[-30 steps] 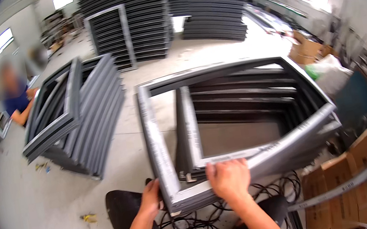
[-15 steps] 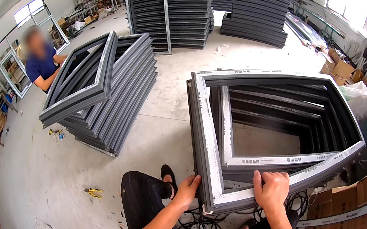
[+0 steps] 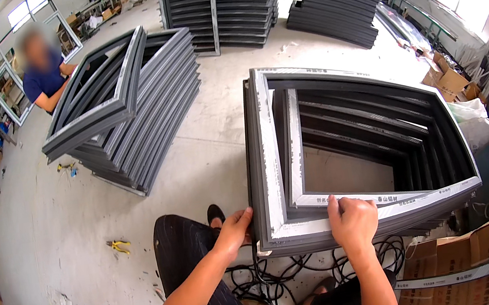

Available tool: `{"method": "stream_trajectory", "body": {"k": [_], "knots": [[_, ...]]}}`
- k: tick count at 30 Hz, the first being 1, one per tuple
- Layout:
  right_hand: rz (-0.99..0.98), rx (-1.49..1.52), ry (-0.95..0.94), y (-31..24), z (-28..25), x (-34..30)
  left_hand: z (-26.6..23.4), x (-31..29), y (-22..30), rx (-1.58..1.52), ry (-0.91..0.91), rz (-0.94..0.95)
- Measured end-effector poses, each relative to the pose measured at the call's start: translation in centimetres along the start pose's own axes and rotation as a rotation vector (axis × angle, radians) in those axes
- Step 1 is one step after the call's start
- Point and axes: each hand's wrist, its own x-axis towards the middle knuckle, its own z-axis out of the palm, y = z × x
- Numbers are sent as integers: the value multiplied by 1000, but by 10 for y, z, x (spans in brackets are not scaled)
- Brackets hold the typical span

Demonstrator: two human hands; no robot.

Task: The person picks up aluminum window frames, installs black rubber sealant strips into the inner edges by hand, and trims the strips with pliers.

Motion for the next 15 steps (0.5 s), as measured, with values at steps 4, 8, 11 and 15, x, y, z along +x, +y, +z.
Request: {"method": "stream_trajectory", "body": {"k": [4, 8, 11, 15], "knots": [[17, -3, -30, 3, -2, -2, 5, -61, -27, -205, -195, -127], [-25, 57, -30, -12, -16, -4, 2, -109, -50, -294, -125, 1], [-125, 43, 74, -32, -44, -27, -4, -118, -50, -219, -61, 34], [-66, 226, -332, -25, -75, -110, -2, -112, -39, -166, -98, 10]]}}
